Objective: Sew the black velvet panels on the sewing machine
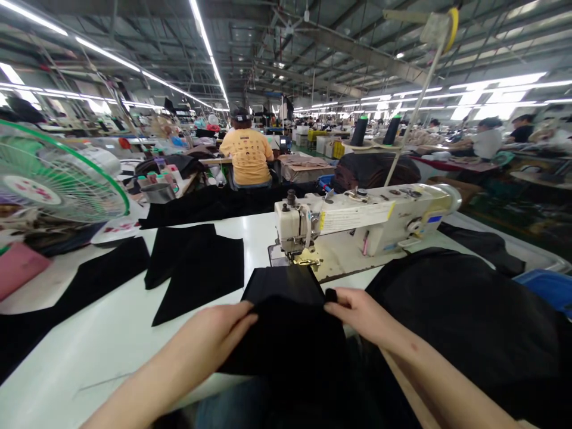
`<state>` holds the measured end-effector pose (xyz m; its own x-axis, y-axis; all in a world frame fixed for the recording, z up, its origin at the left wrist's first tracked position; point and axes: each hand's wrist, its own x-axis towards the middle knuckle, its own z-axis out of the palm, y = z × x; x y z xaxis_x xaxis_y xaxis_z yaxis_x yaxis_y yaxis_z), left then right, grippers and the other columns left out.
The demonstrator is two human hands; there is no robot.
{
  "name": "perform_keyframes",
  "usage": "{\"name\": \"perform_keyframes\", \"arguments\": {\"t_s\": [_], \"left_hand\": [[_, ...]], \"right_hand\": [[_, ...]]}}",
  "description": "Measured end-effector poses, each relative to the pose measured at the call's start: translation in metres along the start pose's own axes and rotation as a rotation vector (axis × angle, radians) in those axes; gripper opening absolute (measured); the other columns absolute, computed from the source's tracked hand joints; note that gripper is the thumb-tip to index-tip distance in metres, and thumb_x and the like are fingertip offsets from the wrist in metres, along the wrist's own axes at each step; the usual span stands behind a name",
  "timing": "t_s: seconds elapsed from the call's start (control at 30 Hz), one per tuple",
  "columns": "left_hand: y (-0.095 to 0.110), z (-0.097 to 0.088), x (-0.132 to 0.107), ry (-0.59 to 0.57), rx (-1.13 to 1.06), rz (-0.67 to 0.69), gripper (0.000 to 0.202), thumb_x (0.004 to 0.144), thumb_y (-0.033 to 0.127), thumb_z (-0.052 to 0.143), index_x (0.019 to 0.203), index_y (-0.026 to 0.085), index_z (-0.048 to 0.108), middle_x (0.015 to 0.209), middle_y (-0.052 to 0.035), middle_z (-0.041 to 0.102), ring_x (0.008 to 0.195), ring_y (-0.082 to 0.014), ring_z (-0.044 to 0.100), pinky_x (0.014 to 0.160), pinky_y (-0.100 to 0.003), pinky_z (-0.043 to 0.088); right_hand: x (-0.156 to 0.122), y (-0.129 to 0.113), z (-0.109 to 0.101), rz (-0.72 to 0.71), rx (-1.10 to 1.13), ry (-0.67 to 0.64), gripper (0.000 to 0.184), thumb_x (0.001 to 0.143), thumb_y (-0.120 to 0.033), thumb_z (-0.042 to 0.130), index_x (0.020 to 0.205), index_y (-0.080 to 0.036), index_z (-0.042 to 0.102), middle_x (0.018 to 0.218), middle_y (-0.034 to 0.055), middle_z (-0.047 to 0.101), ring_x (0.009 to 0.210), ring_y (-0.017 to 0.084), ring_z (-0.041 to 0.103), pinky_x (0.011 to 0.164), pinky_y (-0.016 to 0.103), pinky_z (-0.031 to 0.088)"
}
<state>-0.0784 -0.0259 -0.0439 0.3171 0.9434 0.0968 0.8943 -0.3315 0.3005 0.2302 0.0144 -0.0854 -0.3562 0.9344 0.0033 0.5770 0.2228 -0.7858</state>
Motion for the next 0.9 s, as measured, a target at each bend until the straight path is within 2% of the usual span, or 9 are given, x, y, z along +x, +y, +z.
{"name": "perform_keyframes", "arguments": {"t_s": [0.07, 0.17, 0.27, 0.33, 0.5, 0.6, 0.67, 0.8, 0.9], "left_hand": [[-0.001, 0.004, 0.039, -0.047, 0.139, -0.103, 0.031, 0.096, 0.035, 0.041, 0.081, 0.022, 0.066, 0.078, -0.0057, 0.072, 0.073, -0.0226, 0.070, 0.063, -0.028, 0.049], [-0.009, 0.024, 0.078, -0.031, 0.208, -0.229, 0.022, 0.093, 0.024, 0.046, 0.083, 0.017, 0.063, 0.097, -0.0147, 0.069, 0.090, -0.0292, 0.068, 0.071, -0.035, 0.050], [-0.022, 0.042, 0.095, -0.014, 0.137, -0.258, 0.011, 0.087, 0.017, 0.053, 0.090, 0.014, 0.062, 0.107, -0.0196, 0.064, 0.098, -0.0320, 0.065, 0.077, -0.038, 0.050], [-0.030, 0.049, 0.099, -0.012, 0.060, -0.278, 0.008, 0.082, 0.014, 0.057, 0.088, 0.015, 0.061, 0.099, -0.0156, 0.065, 0.091, -0.0292, 0.065, 0.077, -0.038, 0.049], [-0.032, 0.050, 0.091, 0.075, -0.191, -0.288, 0.013, 0.074, 0.007, 0.054, 0.073, 0.020, 0.053, 0.079, -0.0048, 0.061, 0.081, -0.0225, 0.062, 0.077, -0.034, 0.048], [-0.025, 0.044, 0.072, 0.175, -0.342, -0.302, 0.008, 0.079, 0.013, 0.052, 0.081, 0.020, 0.055, 0.083, -0.0033, 0.063, 0.082, -0.0198, 0.063, 0.076, -0.031, 0.050], [-0.020, 0.037, 0.059, 0.188, -0.625, -0.311, 0.009, 0.079, 0.021, 0.060, 0.087, 0.020, 0.058, 0.086, -0.0030, 0.066, 0.082, -0.0189, 0.064, 0.076, -0.030, 0.051], [-0.006, 0.022, 0.042, 0.247, -1.378, -0.303, 0.024, 0.063, 0.024, 0.081, 0.084, 0.018, 0.070, 0.105, -0.0058, 0.070, 0.094, -0.0214, 0.066, 0.088, -0.033, 0.051], [0.003, 0.014, 0.038, 0.395, -1.400, -0.262, 0.017, 0.066, 0.027, 0.083, 0.080, 0.019, 0.077, 0.124, -0.0073, 0.065, 0.108, -0.0245, 0.063, 0.099, -0.034, 0.047]], "right_hand": [[0.031, 0.007, 0.011, -0.010, -0.093, 0.144, 0.030, 0.088, -0.029, 0.060, 0.061, -0.021, 0.050, 0.066, -0.0024, 0.054, 0.067, 0.017, 0.055, 0.064, 0.028, 0.044], [0.067, 0.013, 0.027, -0.004, -0.138, 0.261, 0.026, 0.082, -0.021, 0.064, 0.062, -0.022, 0.049, 0.085, 0.0036, 0.060, 0.085, 0.021, 0.057, 0.081, 0.033, 0.045], [0.087, 0.020, 0.039, 0.036, -0.144, 0.326, 0.018, 0.076, -0.016, 0.067, 0.065, -0.022, 0.054, 0.089, 0.0052, 0.062, 0.088, 0.023, 0.058, 0.082, 0.034, 0.044], [0.092, 0.023, 0.043, 0.058, -0.120, 0.346, 0.018, 0.072, -0.015, 0.069, 0.063, -0.022, 0.054, 0.080, 0.0030, 0.062, 0.082, 0.022, 0.059, 0.078, 0.033, 0.045], [0.079, 0.023, 0.039, -0.008, 0.045, 0.387, 0.017, 0.070, -0.023, 0.071, 0.062, -0.023, 0.056, 0.070, 0.0002, 0.061, 0.072, 0.020, 0.059, 0.073, 0.033, 0.047], [0.057, 0.019, 0.030, -0.079, 0.198, 0.400, 0.023, 0.077, -0.044, 0.069, 0.075, -0.022, 0.064, 0.085, 0.0049, 0.069, 0.075, 0.022, 0.064, 0.071, 0.033, 0.052], [0.043, 0.017, 0.024, -0.099, 0.336, 0.389, 0.036, 0.077, -0.054, 0.070, 0.090, -0.020, 0.069, 0.099, 0.0092, 0.073, 0.086, 0.024, 0.068, 0.076, 0.035, 0.055], [0.029, 0.020, 0.015, -0.001, 0.736, 0.340, 0.048, 0.071, -0.050, 0.083, 0.108, -0.021, 0.073, 0.112, 0.0095, 0.074, 0.109, 0.030, 0.066, 0.096, 0.039, 0.052], [0.028, 0.026, 0.013, 0.093, 0.825, 0.366, 0.048, 0.070, -0.051, 0.084, 0.107, -0.021, 0.076, 0.113, 0.0087, 0.074, 0.115, 0.031, 0.064, 0.106, 0.042, 0.045]]}}
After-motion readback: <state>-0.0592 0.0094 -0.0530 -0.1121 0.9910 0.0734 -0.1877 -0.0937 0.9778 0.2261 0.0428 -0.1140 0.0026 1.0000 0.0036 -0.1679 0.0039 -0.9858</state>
